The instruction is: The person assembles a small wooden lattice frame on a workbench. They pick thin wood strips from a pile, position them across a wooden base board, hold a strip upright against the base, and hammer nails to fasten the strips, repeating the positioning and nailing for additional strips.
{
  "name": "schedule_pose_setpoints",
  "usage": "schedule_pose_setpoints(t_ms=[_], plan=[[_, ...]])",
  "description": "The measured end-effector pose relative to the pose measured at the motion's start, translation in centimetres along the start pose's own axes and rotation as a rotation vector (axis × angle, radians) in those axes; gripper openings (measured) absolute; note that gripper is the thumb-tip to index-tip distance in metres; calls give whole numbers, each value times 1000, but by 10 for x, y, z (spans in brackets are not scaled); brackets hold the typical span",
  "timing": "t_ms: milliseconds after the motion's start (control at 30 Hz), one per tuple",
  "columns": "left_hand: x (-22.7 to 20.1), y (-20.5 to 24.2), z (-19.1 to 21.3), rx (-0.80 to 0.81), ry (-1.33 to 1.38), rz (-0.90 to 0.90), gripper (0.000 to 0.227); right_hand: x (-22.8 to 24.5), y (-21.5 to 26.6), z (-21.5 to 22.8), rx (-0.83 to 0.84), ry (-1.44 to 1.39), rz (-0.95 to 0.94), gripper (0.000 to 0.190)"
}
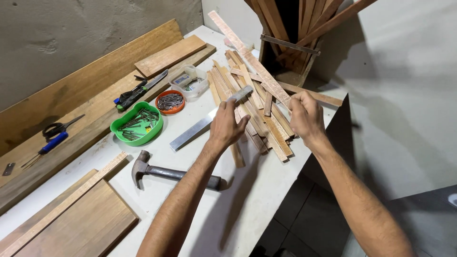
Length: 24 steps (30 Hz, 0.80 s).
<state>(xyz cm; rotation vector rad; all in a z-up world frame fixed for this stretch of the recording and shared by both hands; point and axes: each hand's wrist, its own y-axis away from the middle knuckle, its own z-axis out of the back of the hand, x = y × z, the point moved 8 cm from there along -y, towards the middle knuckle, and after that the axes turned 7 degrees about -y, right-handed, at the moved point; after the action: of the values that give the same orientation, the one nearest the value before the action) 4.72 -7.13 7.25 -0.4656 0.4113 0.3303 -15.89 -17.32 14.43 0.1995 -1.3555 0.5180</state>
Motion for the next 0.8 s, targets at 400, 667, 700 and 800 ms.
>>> schedule_pose_setpoints(t_ms=[400,667,700,800], plan=[[15,87,184,-454,175,21,54,34,40,-144,559,-371,28,9],[82,193,275,-496,288,335,37,84,101,-243,846,-352,94,8],[86,208,289,-507,273,372,35,89,110,-253,869,-361,94,8],[100,244,324,-537,370,432,28,105,137,-286,958,-385,105,6]])
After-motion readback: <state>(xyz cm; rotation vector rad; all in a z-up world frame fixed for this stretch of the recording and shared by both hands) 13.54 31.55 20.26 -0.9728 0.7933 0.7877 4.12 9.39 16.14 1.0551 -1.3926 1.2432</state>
